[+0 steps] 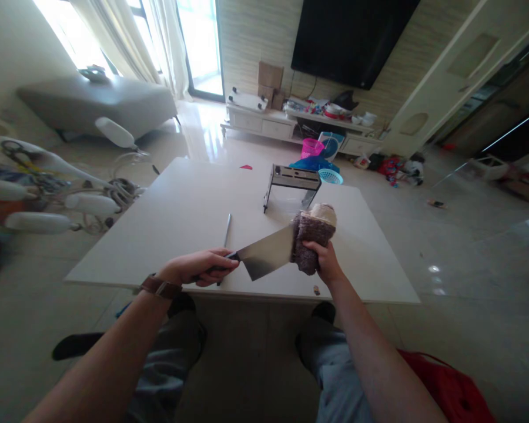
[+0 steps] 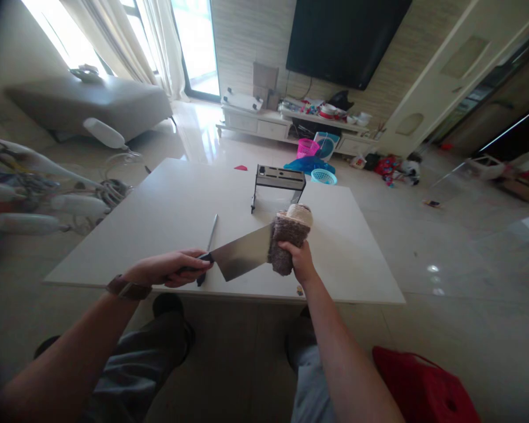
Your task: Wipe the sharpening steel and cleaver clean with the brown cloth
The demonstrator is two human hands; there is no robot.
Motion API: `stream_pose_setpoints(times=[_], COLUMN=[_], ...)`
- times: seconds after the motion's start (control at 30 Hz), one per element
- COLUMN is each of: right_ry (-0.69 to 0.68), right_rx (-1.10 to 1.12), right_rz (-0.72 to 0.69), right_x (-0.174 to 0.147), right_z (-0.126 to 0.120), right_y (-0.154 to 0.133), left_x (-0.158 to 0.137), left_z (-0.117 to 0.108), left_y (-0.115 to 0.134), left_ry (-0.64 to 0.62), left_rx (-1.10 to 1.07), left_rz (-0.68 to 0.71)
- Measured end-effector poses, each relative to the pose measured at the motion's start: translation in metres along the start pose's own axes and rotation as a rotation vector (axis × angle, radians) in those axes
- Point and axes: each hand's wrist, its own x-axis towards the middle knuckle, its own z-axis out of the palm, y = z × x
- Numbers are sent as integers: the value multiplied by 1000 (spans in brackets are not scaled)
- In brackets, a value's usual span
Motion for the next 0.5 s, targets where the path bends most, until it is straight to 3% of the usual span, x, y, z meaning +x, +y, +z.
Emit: stream_pose_setpoints(times=[0.23,0.5], right_ry=[17,4], right_rx=[254,319], right_rz=[163,193], right_x=[-10,-23], right_z=[20,48], right_y=[2,20], left_x=[28,63], left_z=[22,66], left_y=[-2,-12], left_ry=[99,136], left_rx=[-231,-345], left_rz=[246,359])
